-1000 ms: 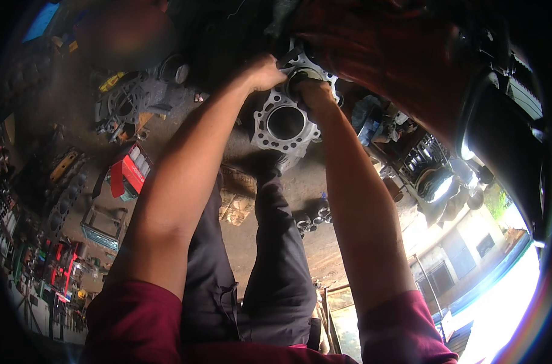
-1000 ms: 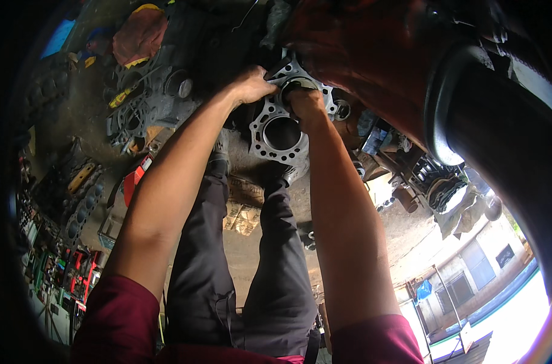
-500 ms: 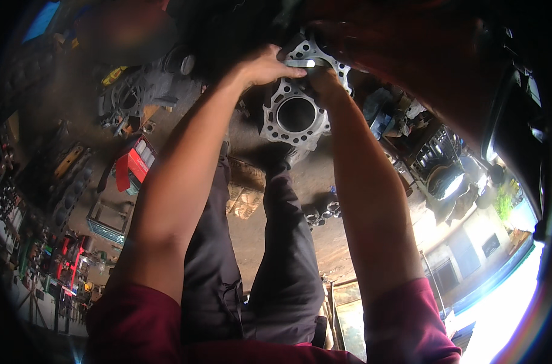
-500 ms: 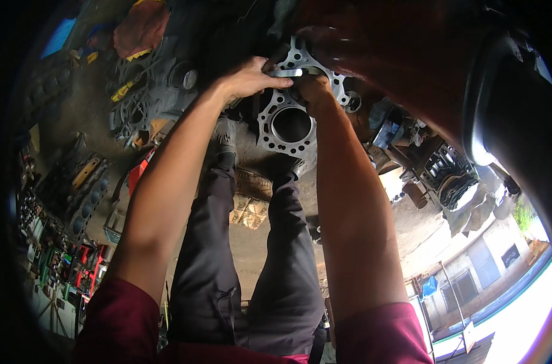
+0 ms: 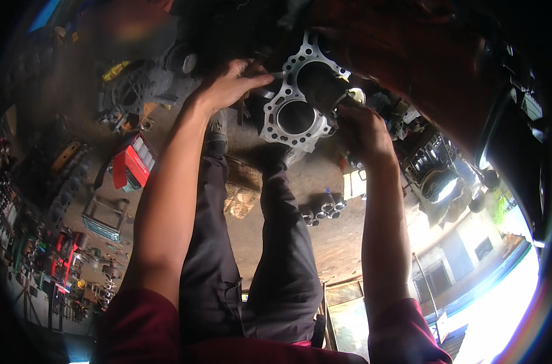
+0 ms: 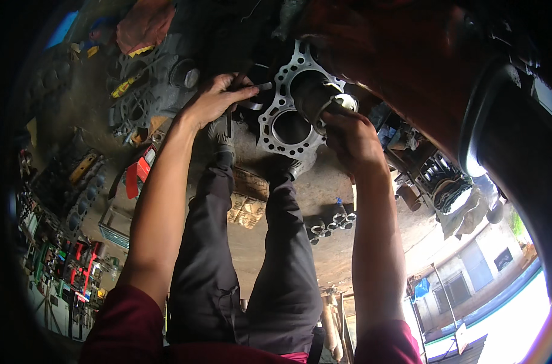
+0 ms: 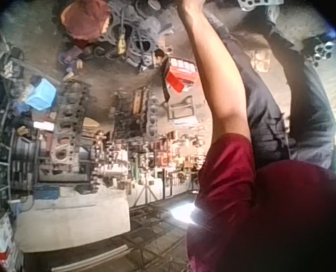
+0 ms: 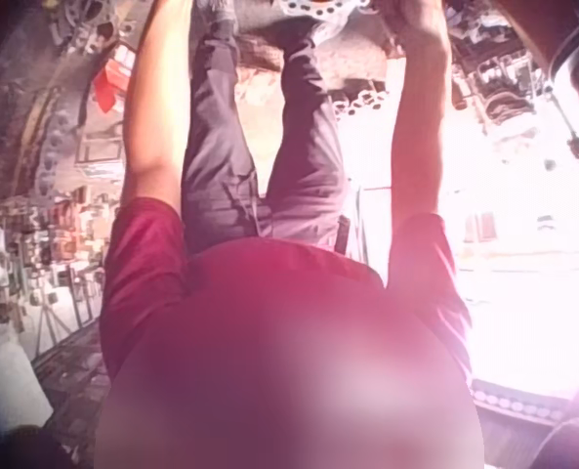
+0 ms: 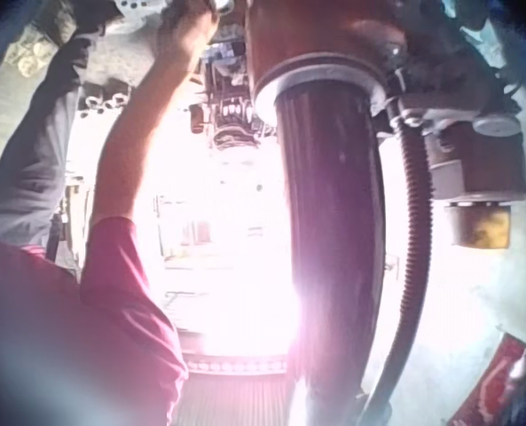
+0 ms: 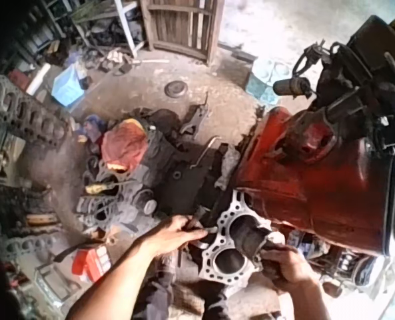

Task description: The person installs piston rings onto pistons and places them into an engine block. They use a ring compressor tool to compress the rings and then insert the pistons into the cylinders. The person repeats this process for multiple pistons.

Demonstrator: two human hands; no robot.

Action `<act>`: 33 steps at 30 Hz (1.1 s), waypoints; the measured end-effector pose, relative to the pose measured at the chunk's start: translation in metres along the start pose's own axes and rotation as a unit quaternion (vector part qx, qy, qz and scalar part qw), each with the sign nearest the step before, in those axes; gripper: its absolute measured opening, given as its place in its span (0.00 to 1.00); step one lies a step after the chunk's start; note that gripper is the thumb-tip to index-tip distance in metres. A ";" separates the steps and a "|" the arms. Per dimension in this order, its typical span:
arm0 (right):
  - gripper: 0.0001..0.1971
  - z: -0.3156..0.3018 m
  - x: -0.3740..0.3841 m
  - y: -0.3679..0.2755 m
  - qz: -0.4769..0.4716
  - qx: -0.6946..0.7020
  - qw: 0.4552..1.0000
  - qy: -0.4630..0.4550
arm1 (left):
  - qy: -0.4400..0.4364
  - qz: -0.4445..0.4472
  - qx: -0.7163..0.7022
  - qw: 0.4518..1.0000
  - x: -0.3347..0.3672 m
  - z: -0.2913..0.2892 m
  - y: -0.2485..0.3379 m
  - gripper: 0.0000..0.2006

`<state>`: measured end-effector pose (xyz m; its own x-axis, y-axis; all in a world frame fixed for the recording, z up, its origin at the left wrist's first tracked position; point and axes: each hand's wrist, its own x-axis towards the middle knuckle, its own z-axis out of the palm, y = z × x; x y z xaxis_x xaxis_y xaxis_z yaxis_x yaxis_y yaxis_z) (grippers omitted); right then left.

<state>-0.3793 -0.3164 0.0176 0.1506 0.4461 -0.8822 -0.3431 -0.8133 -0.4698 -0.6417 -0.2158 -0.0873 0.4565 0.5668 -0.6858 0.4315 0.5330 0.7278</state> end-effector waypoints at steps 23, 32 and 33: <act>0.05 0.025 0.035 0.018 -0.045 -0.078 0.993 0.073 | -0.024 -0.030 0.275 0.961 0.086 0.059 0.024 0.20; 0.05 0.041 0.060 0.005 0.028 -0.024 0.996 0.081 | -0.027 -0.079 0.257 0.963 0.079 0.055 0.036 0.19; 0.05 0.040 0.063 0.007 0.023 -0.026 0.996 0.080 | -0.035 -0.087 0.251 0.963 0.079 0.054 0.036 0.19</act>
<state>-0.4099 -0.2793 -0.0399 0.2823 0.3464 -0.8946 -0.3056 -0.8515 -0.4261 -0.5481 -0.1852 -0.1151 0.3875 0.4426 -0.8087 0.8205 0.2342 0.5214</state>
